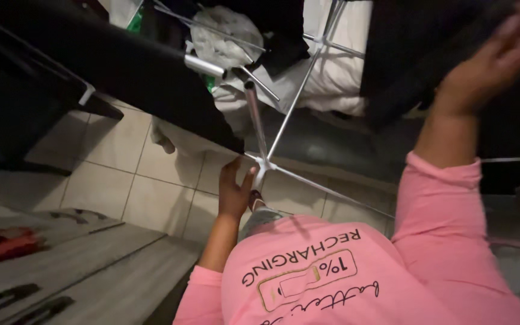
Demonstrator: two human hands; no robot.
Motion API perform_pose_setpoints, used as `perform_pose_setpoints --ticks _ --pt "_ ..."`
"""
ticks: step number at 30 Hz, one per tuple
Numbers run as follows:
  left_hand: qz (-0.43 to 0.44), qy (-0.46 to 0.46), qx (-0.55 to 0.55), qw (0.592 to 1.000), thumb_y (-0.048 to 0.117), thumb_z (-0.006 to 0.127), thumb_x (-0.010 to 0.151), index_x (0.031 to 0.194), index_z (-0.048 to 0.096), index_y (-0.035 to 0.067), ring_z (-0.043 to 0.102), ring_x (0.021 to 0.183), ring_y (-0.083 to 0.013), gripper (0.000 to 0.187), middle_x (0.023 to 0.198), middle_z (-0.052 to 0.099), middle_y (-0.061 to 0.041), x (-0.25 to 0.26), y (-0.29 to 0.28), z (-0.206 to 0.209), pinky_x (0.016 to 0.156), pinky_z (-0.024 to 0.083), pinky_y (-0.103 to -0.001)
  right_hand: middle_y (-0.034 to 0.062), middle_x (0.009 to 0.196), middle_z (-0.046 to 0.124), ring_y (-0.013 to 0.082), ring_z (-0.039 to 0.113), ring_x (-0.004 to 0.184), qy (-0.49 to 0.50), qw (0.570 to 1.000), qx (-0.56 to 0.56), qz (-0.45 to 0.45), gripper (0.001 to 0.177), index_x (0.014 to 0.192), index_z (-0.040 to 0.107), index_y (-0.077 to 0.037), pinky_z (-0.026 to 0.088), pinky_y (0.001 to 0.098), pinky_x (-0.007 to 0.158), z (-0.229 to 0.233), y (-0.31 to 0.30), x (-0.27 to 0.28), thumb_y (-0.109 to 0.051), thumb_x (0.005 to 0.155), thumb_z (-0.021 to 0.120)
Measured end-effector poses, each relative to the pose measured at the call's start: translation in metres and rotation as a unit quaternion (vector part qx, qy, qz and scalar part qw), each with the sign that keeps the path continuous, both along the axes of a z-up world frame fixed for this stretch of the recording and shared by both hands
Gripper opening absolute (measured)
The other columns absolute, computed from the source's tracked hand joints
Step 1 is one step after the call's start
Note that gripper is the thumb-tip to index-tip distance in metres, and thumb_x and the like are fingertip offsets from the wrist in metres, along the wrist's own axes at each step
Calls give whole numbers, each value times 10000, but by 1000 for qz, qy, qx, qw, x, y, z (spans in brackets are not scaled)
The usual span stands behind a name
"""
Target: The person assembles a portable wardrobe by hand, connecting metal poles using plastic joints and sliding black fabric shelves onto the frame.
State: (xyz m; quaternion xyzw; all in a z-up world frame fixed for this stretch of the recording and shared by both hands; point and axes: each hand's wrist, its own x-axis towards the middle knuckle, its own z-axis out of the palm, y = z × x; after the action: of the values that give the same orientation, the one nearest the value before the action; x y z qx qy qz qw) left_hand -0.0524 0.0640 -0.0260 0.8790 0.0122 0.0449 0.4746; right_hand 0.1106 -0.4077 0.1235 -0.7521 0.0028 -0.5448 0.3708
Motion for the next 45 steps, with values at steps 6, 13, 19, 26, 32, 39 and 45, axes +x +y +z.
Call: perform_pose_setpoints --ticks 6,13,19,26,32,39,45 --pt "-30 63 -89 994 203 707 927 1198 685 68 667 1091 -272 304 1275 674 -136 9 31 -34 920 556 -369 152 1310 702 268 690 1197 -63 993 -25 -96 340 1332 641 -31 464 424 1066 -60 -81 56 -277 1141 507" --pt "-84 203 -238 946 300 682 961 1205 653 44 672 1058 -179 355 1126 727 -79 37 33 -32 915 525 -327 245 1336 657 415 637 1163 602 753 -36 -263 522 1461 562 -83 487 506 958 -142 -57 30 -349 1031 691" --pt "-53 415 -423 804 466 634 1031 1071 673 -8 704 813 -206 477 934 706 -122 62 5 -105 756 574 -355 128 1193 746 347 703 1084 615 775 -133 60 296 1106 799 -137 551 459 925 -126 90 -64 -364 925 742" --pt "71 248 -69 964 482 578 1019 1153 632 -66 696 854 -397 566 953 714 -277 73 -38 -145 781 545 -475 31 816 668 178 600 732 773 498 42 391 371 1040 727 -119 499 358 680 -156 210 -130 -452 1009 568" --pt "182 304 -37 934 495 514 986 1233 602 -23 749 910 -432 581 1018 723 -279 82 -59 -112 807 578 -471 -53 692 520 92 454 605 733 466 160 470 317 1045 698 -152 381 262 544 -184 215 -109 -415 1044 521" --pt "238 270 10 933 476 499 1008 1184 609 -21 731 876 -445 539 998 714 -282 91 -59 -83 763 576 -482 49 793 640 167 559 692 666 594 32 450 423 1010 686 -74 485 363 611 -228 230 -110 -464 1093 547" --pt "272 271 -36 923 425 469 1015 1178 588 -24 743 816 -442 493 957 719 -279 94 -72 -90 703 592 -480 264 933 710 493 665 889 603 693 -278 281 425 1078 629 -82 490 614 774 -204 243 -135 -472 1049 463"
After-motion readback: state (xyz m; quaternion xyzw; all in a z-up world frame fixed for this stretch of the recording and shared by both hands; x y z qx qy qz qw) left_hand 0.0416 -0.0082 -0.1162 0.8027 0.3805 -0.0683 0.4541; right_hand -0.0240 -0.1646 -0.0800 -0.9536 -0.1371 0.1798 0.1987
